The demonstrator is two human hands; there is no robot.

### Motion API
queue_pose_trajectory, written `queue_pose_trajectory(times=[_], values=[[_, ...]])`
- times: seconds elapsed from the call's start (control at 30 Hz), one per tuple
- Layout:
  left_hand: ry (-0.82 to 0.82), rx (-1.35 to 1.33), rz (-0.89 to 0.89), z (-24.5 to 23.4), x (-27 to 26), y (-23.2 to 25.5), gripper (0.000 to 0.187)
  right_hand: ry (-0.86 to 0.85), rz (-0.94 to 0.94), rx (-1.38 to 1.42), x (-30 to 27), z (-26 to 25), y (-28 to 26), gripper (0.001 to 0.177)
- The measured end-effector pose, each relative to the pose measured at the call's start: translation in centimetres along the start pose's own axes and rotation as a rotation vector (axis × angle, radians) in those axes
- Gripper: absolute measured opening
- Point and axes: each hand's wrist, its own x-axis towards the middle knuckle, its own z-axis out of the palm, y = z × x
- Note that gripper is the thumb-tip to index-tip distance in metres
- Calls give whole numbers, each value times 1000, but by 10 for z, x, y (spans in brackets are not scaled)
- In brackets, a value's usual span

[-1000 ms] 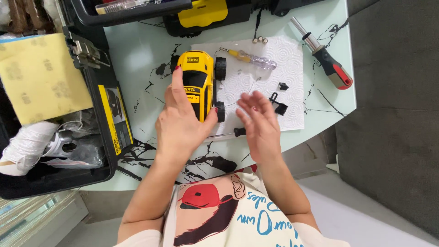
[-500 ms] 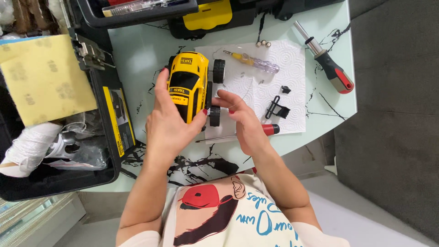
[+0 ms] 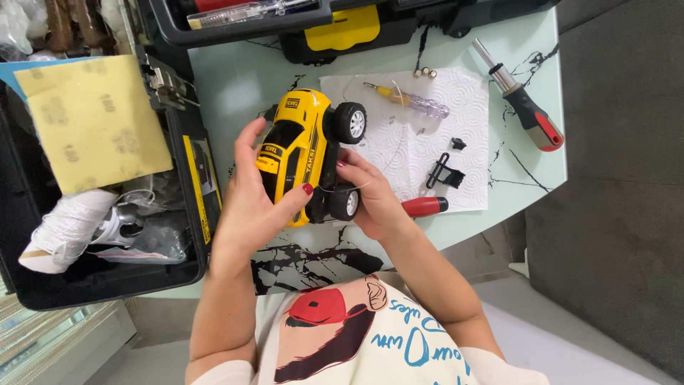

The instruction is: Repairing a yellow toy taxi by unscrewing and inspecting the base components.

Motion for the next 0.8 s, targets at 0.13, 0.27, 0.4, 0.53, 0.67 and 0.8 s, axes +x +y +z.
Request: queue_pose_trajectory(times=[0.13,0.27,0.4,0.53,0.67,0.8], values=[[-32,9,32,-4,-7,10,96,-22,38,136,-9,26,-8,59],[-19,78,86,-3,-14,26,95,-161,1,207,-11,7,3,67],[-6,100,95,-1,-14,26,87,-162,-43,237,-14,3,8,69],[-31,84,78,2,-16,34,87,-163,-75,228,-16,0,9,68],[6,164,43,6,-19,47,88,-138,-117,184,-17,-5,14,66],[102,266,136,13,-25,48,87,-88,-161,155,-18,-11,19,63]])
